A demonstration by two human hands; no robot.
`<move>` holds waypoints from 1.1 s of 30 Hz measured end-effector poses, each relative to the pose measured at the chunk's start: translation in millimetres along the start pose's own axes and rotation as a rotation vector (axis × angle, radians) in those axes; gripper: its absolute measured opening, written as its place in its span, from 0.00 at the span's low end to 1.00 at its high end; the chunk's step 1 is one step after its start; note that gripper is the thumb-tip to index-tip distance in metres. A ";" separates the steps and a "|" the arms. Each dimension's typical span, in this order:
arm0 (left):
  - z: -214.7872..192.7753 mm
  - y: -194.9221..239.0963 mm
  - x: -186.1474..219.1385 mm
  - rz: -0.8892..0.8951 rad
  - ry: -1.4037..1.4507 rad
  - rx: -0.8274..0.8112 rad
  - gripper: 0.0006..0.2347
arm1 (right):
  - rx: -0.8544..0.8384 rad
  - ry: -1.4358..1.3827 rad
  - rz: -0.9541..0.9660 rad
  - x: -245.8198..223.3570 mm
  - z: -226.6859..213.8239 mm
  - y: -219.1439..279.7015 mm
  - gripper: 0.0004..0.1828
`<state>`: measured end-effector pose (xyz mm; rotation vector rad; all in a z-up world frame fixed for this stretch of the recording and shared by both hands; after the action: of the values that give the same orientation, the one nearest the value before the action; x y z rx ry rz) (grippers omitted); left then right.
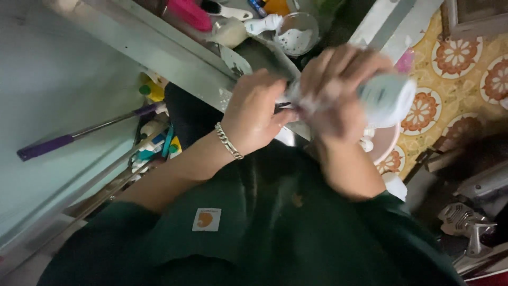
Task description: The person scrubs a white sneaker with a brush and cleaning solution over a sink. They rinse the shoe under running water, remove the insole, and scrub the interior and exterior surfaces before rinsing again.
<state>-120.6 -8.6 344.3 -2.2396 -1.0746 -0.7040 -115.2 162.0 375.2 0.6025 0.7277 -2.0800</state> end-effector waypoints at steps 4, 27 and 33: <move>3.9 2.4 4.3 -0.034 0.081 0.004 0.18 | -0.047 0.034 -0.004 -1.2 -14.1 -7.9 0.12; 9.4 2.0 8.5 -0.124 0.183 0.289 0.15 | -0.029 0.116 0.016 -16.3 4.7 12.9 0.10; -6.9 -6.7 23.3 -0.194 0.365 0.321 0.13 | 0.083 0.099 -0.374 -20.3 -24.9 -18.5 0.14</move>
<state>-114.9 2.5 366.2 -1.6739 -1.1346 -0.9085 -115.7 199.0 375.4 0.6588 0.8664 -2.4474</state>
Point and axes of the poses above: each hand's wrist, its own y-axis away from the middle knuckle, its own z-axis out of the palm, x = y × z, the point moved 3 cm from there along -y, towards the middle knuckle, and after that the axes turned 15 degrees about x, right-handed, at the moved point
